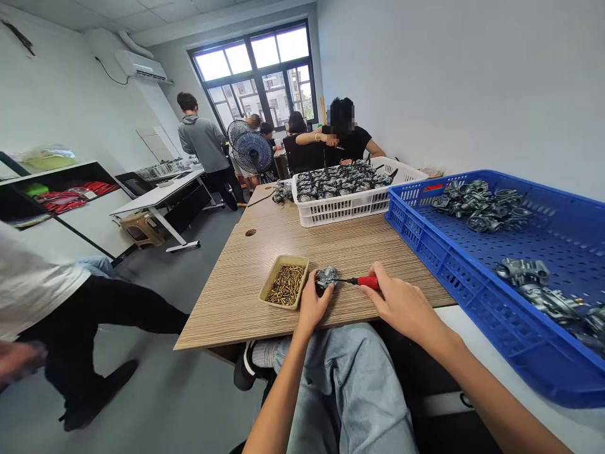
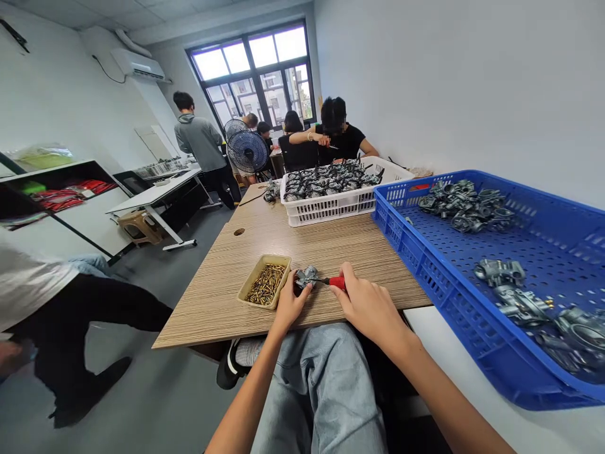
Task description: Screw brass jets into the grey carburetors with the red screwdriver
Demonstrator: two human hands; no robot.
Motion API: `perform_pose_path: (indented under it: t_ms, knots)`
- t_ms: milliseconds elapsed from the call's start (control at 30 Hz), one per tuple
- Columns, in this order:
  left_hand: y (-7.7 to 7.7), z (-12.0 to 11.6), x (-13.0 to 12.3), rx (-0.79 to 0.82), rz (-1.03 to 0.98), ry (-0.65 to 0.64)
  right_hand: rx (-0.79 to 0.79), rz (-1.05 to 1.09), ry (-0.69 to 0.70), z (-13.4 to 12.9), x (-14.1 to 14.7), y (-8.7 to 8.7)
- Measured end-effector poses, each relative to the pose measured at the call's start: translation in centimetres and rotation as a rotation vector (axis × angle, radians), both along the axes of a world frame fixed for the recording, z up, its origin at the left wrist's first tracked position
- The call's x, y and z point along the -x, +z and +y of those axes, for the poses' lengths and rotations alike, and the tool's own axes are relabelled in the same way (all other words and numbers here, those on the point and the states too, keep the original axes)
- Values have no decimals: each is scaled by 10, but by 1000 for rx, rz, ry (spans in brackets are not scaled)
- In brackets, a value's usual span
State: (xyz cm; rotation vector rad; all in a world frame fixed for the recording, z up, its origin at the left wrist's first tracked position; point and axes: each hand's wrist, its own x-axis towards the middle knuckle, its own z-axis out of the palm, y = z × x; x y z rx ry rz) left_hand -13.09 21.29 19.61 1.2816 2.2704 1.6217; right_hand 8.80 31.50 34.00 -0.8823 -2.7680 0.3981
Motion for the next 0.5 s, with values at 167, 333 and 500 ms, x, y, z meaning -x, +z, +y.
perform_pose_path:
  t_ms: [167, 333, 500]
  knots:
    - [1, 0, 0, 10, -8, 4, -62, -47, -79, -2, 4, 1]
    - [2, 0, -1, 10, -10, -10, -54, -28, -81, -1, 4, -1]
    - [2, 0, -1, 2, -10, -7, 73, 89, 61, 4, -1, -3]
